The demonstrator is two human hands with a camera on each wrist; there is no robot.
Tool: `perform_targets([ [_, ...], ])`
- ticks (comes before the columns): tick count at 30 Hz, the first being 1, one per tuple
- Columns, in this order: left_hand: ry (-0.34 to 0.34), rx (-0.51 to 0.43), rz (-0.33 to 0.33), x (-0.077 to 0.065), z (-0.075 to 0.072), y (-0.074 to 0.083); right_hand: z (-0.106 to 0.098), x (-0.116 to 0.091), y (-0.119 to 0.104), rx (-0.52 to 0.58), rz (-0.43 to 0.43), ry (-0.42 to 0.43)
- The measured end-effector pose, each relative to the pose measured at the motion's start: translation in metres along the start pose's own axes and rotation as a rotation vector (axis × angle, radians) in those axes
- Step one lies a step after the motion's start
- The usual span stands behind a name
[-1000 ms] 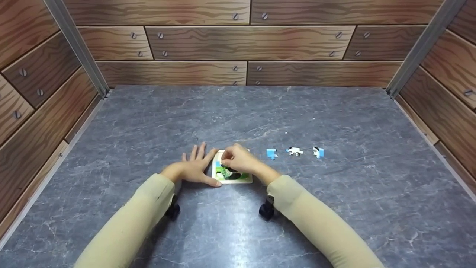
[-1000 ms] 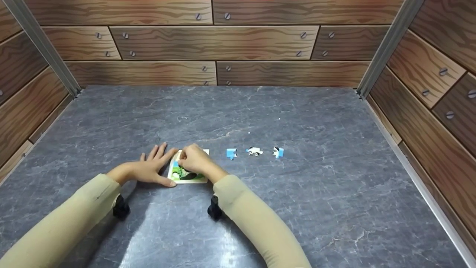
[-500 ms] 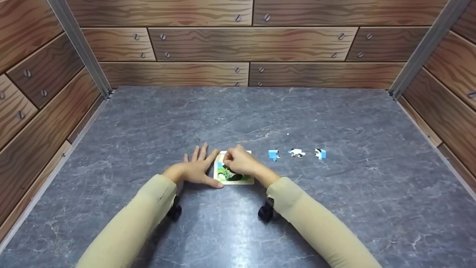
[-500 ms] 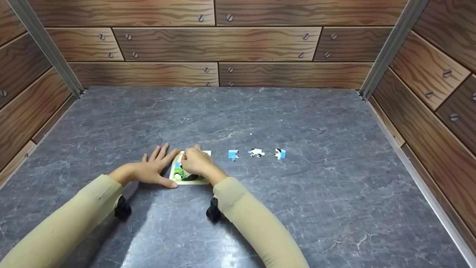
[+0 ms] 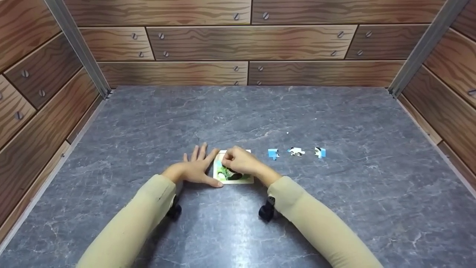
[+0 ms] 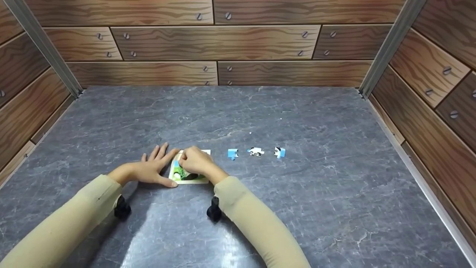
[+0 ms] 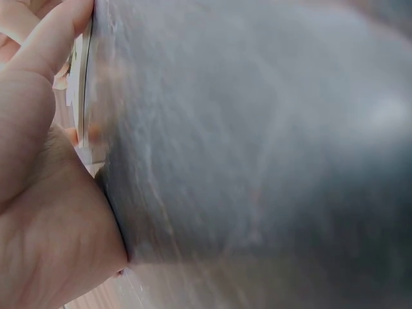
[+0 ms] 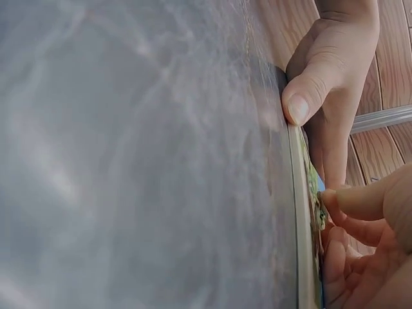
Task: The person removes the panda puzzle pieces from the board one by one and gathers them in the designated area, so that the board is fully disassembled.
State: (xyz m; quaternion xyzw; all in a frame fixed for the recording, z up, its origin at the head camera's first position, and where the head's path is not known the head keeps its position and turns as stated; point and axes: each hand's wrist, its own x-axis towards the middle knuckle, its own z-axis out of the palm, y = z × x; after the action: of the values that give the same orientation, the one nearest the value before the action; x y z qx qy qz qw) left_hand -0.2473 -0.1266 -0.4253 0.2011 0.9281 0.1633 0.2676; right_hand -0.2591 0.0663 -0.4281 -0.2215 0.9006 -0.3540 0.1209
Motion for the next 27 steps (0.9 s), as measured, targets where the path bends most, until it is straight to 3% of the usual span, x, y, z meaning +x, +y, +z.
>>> perform_targets([
  [5,-0.010,-0.009,-0.004,0.0013,-0.0020,0.0009,-0.0014,0.0009,0.0000,0.041,-0.044,0.007],
  [21,-0.030,-0.070,-0.065,0.0075,-0.0006,0.0026,0.0008,-0.0003,0.0062,0.222,-0.046,-0.004],
  [27,-0.031,-0.053,-0.089,0.0101,-0.0006,0.0014,-0.0006,-0.0031,0.0059,0.280,-0.076,-0.014],
])
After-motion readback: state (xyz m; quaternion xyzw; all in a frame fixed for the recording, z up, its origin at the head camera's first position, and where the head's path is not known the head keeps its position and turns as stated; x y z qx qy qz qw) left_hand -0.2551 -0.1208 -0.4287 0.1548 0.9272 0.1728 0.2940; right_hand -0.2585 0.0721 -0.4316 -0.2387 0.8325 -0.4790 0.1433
